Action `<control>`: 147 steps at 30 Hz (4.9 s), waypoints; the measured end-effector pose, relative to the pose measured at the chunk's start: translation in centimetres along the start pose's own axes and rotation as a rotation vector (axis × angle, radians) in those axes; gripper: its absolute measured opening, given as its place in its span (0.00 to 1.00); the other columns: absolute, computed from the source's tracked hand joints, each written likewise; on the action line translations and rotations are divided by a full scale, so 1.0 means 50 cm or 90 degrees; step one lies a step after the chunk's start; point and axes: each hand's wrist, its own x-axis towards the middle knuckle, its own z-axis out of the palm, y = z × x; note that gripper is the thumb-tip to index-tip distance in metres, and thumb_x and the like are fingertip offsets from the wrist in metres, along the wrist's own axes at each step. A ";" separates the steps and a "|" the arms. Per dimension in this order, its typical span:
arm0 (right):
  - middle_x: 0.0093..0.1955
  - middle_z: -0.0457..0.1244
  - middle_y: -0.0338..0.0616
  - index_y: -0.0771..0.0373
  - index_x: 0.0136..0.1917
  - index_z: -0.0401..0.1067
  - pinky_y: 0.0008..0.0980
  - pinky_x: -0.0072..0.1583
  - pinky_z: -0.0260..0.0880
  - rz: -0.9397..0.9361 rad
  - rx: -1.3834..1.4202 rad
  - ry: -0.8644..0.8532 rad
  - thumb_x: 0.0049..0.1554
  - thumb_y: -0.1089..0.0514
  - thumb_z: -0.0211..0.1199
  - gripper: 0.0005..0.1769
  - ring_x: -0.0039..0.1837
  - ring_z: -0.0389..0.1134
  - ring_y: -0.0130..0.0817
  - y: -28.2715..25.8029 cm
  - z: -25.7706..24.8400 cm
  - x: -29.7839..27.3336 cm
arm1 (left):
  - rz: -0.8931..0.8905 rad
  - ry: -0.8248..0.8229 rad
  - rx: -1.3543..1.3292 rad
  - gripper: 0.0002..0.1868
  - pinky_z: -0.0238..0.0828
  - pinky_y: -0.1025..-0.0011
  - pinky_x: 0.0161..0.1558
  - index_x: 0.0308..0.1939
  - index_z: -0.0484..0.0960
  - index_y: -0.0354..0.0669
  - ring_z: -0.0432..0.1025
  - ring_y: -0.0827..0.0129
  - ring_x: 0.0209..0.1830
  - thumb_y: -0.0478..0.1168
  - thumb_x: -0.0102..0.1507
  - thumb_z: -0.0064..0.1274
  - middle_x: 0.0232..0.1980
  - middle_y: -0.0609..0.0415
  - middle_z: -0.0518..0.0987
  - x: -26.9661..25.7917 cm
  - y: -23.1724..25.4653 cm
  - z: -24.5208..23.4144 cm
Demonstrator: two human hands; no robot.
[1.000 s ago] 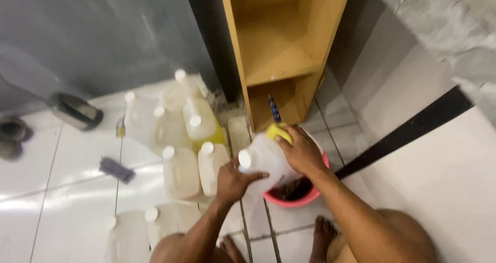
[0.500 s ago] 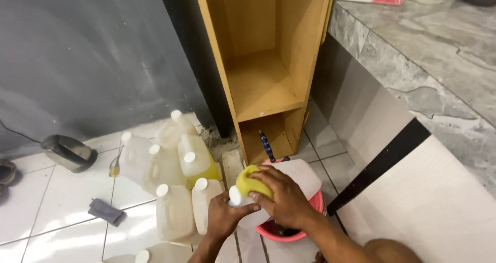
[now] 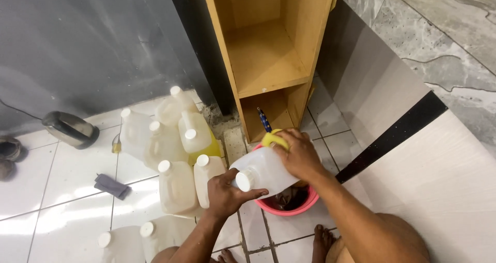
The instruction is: Washing and scrubbing the exterior of several large plastic jugs using a sponge and a bucket of water.
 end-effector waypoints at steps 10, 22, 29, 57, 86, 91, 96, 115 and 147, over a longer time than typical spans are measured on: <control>0.63 0.64 0.45 0.50 0.62 0.71 0.57 0.60 0.66 -0.095 -0.010 0.151 0.56 0.46 0.58 0.21 0.61 0.65 0.58 -0.010 0.003 -0.019 | -0.211 -0.062 -0.221 0.28 0.63 0.72 0.21 0.25 0.84 0.37 0.73 0.62 0.17 0.50 0.35 0.82 0.17 0.42 0.79 0.044 0.094 -0.085; 0.66 0.63 0.48 0.49 0.68 0.67 0.48 0.69 0.59 0.042 0.082 0.040 0.58 0.43 0.55 0.26 0.69 0.62 0.51 0.110 -0.045 0.082 | -0.293 -0.060 -0.275 0.28 0.74 0.67 0.32 0.31 0.86 0.30 0.80 0.53 0.26 0.40 0.34 0.83 0.22 0.36 0.82 0.028 0.096 -0.134; 0.60 0.65 0.52 0.56 0.62 0.70 0.54 0.66 0.61 -0.257 0.086 0.191 0.54 0.54 0.59 0.22 0.65 0.64 0.58 -0.036 0.053 -0.008 | -0.376 0.033 -0.356 0.19 0.68 0.64 0.25 0.28 0.83 0.29 0.67 0.65 0.16 0.41 0.47 0.75 0.18 0.44 0.76 0.050 0.111 -0.115; 0.50 0.66 0.48 0.55 0.52 0.74 0.52 0.54 0.62 -0.383 -0.042 0.365 0.53 0.58 0.64 0.12 0.55 0.67 0.54 0.038 0.105 0.095 | -0.677 0.120 -0.759 0.42 0.69 0.70 0.21 0.28 0.64 0.42 0.57 0.71 0.10 0.82 0.58 0.34 0.17 0.62 0.53 0.050 0.152 -0.129; 0.73 0.58 0.56 0.64 0.72 0.64 0.49 0.74 0.55 0.101 -0.092 -0.352 0.60 0.46 0.53 0.31 0.76 0.57 0.51 0.135 0.329 0.040 | -0.607 -0.010 -0.405 0.37 0.65 0.69 0.16 0.24 0.75 0.33 0.66 0.62 0.09 0.68 0.63 0.47 0.13 0.49 0.65 0.077 0.013 -0.094; 0.71 0.60 0.55 0.64 0.70 0.65 0.48 0.72 0.58 0.083 -0.112 -0.368 0.60 0.47 0.53 0.29 0.74 0.58 0.50 0.142 0.402 0.069 | -0.609 -0.025 -0.413 0.36 0.65 0.68 0.18 0.26 0.75 0.33 0.66 0.63 0.10 0.67 0.64 0.47 0.13 0.49 0.65 0.087 0.007 -0.097; 0.69 0.61 0.54 0.64 0.68 0.66 0.47 0.71 0.60 0.092 -0.111 -0.344 0.59 0.49 0.53 0.28 0.72 0.60 0.49 0.175 0.428 0.074 | -0.607 -0.050 -0.416 0.37 0.66 0.69 0.19 0.26 0.75 0.33 0.66 0.62 0.10 0.69 0.63 0.48 0.13 0.49 0.65 0.090 0.018 -0.097; 0.56 0.69 0.54 0.65 0.58 0.72 0.46 0.59 0.73 0.204 -0.069 -0.126 0.58 0.51 0.51 0.21 0.61 0.70 0.50 0.244 0.339 0.028 | -0.566 -0.022 -0.422 0.37 0.65 0.69 0.19 0.24 0.72 0.34 0.64 0.64 0.10 0.70 0.62 0.50 0.14 0.50 0.64 0.069 0.027 -0.081; 0.68 0.59 0.67 0.70 0.63 0.68 0.53 0.71 0.56 -0.163 0.229 0.351 0.61 0.58 0.59 0.19 0.71 0.57 0.65 -0.002 0.202 -0.040 | -0.617 -0.006 -0.462 0.42 0.70 0.65 0.21 0.37 0.74 0.22 0.64 0.65 0.12 0.69 0.64 0.44 0.18 0.50 0.63 0.062 0.048 -0.090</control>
